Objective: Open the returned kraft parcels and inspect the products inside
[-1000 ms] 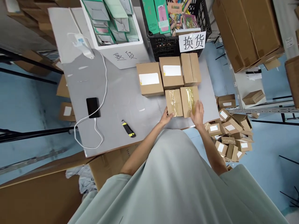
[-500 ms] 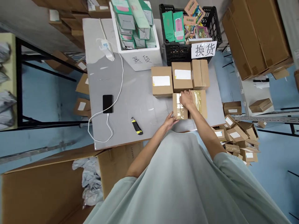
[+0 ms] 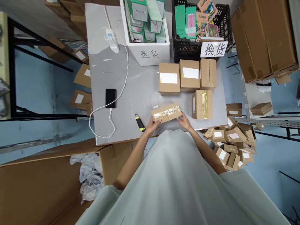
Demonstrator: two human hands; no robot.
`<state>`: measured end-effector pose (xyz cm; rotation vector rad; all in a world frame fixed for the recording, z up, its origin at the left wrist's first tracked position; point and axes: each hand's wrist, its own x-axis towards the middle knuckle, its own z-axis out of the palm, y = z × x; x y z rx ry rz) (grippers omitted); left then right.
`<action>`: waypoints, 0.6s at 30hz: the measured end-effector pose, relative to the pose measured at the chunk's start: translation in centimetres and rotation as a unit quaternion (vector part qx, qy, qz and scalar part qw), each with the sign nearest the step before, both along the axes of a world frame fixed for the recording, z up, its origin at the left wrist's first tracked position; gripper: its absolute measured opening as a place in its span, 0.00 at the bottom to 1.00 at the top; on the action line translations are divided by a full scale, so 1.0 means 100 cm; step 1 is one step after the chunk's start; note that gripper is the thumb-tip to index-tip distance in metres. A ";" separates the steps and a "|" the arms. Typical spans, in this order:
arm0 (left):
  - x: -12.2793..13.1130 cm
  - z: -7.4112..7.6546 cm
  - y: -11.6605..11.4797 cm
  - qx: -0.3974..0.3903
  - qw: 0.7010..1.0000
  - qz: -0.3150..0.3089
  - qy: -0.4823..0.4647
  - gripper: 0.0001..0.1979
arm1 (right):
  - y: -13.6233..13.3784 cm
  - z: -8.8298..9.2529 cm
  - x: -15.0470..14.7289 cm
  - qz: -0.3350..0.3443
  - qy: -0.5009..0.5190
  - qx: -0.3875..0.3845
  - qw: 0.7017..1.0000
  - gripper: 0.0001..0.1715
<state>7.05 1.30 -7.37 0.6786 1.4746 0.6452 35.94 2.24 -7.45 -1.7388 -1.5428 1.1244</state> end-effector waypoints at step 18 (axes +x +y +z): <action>0.053 0.009 0.166 0.177 0.983 -0.028 0.037 0.39 | 0.124 0.027 0.017 -0.112 -0.072 0.003 0.991 0.27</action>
